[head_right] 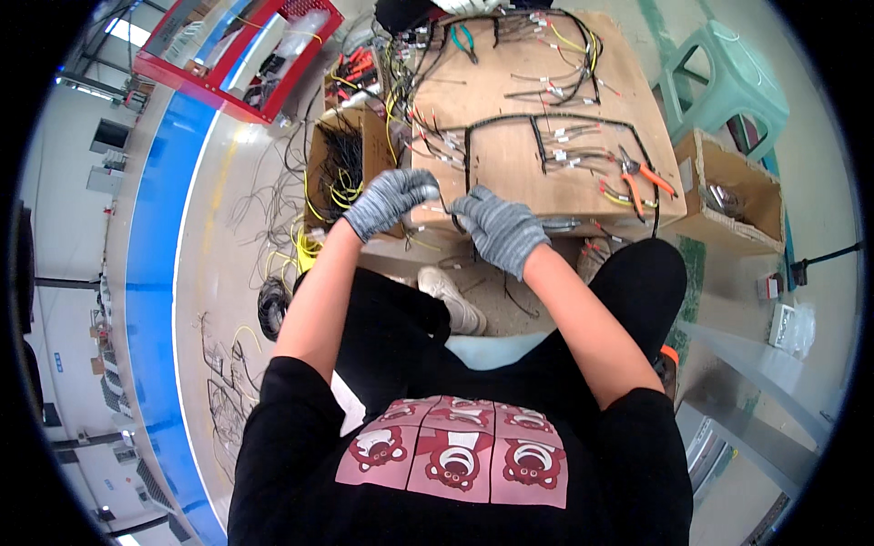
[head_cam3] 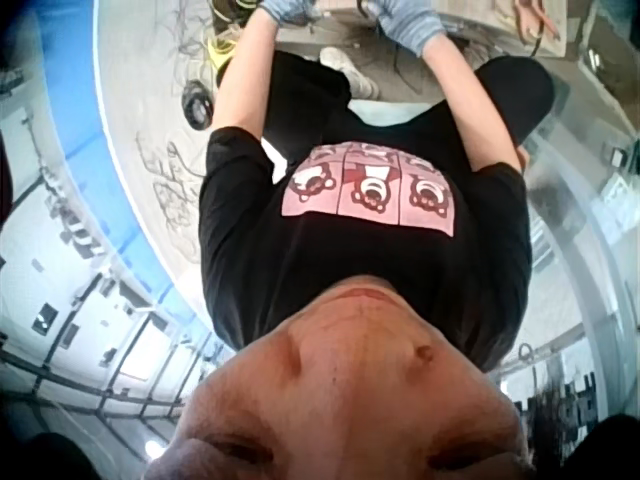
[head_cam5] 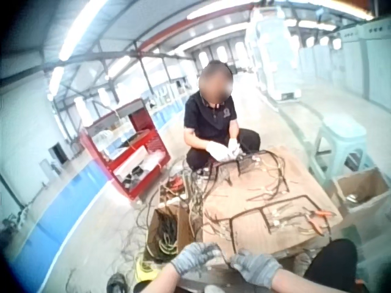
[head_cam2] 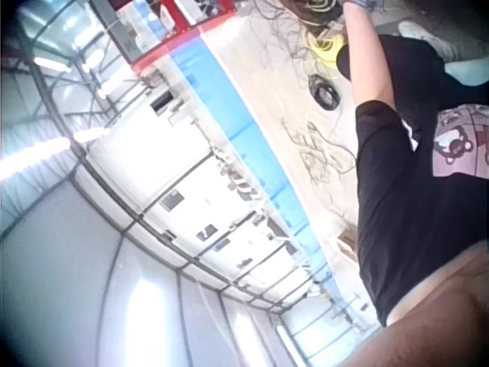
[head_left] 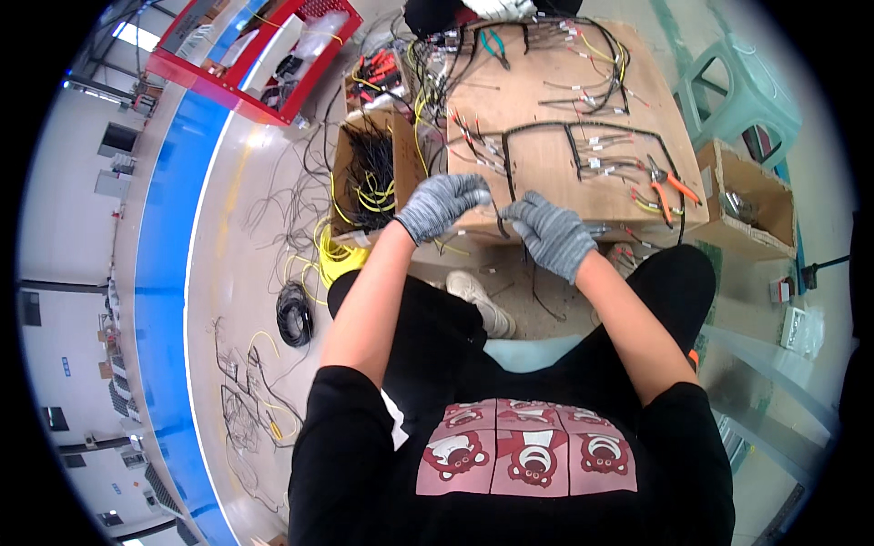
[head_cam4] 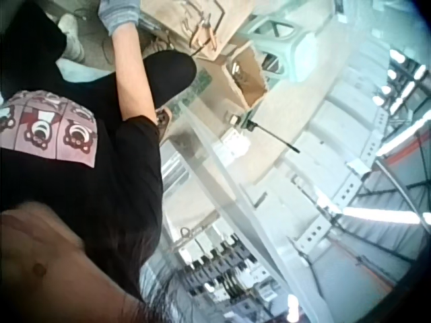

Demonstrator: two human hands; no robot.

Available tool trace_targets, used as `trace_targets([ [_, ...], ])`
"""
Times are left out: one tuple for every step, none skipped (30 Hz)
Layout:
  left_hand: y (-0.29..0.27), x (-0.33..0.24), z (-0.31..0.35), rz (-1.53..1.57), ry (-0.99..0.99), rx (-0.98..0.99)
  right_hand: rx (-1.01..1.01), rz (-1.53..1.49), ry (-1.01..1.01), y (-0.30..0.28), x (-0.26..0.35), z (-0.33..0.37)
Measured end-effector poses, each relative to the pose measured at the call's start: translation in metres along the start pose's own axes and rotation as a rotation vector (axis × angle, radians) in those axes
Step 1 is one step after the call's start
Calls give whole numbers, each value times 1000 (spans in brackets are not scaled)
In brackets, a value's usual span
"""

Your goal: The person strips insulation from multiple wires using pliers and cuts the wires to length. The person handles the wires one at a time, stripping and cutting them on a wooden board.

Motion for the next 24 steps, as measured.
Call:
trace_targets([
  [8,8,-3,228,-6,59,-25,-35,-28,-1,-2,-1],
  [18,10,0,452,-17,122,-53,-117,-23,-4,-2,-4],
  [32,12,4,563,-128,74,-81,-188,-8,-8,-6,-5],
  [46,10,7,642,-166,57,-102,-261,11,-9,-11,-4],
  [53,-2,13,377,-115,19,-164,-266,29,-7,-17,-3],
  [52,-16,19,109,-69,-25,-168,-251,62,-5,-18,-2],
  [50,-28,24,-50,-68,13,-172,-238,93,-3,-17,-1],
  [46,-43,27,-207,-64,49,-175,-221,126,-1,-17,1],
  [40,-53,30,-368,-71,89,-134,-77,106,3,-16,1],
  [35,-59,29,-456,-44,123,-34,-6,153,4,-16,-2],
  [30,-62,32,-541,-25,161,73,62,196,-2,-5,-5],
  [26,-67,32,-624,1,199,179,134,244,-4,0,-5],
  [18,-73,28,-661,34,191,151,154,219,-4,1,-4],
  [3,-85,21,-694,-23,204,159,182,221,-4,0,-3],
  [-6,-75,16,-601,38,109,172,203,214,-3,3,-4],
  [-9,-62,11,-505,101,14,184,226,209,-1,6,-4],
  [-6,-44,3,-379,80,-14,134,241,181,2,5,-3],
  [-2,-26,-3,-256,61,-43,115,202,157,0,8,-2],
  [3,-11,-7,-135,48,-71,92,164,136,-3,9,-2],
  [12,2,-7,125,22,-37,66,125,115,-5,10,-2],
  [22,7,-7,391,2,2,11,65,94,-8,6,-1],
  [32,12,-6,655,-21,42,-44,4,71,-7,0,-1],
  [35,-7,-6,612,-71,104,-102,-45,59,-8,-11,0],
  [48,-12,0,556,-78,28,-136,-64,85,-6,-16,1],
])
Point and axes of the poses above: each hand's wrist, its own z-axis away from the middle knuckle, its own y-axis out of the palm, x = y × z, the point moved 3 cm from there along -z, towards the middle knuckle, and after that the axes turned 5 degrees about -z, right-handed, at the moved point
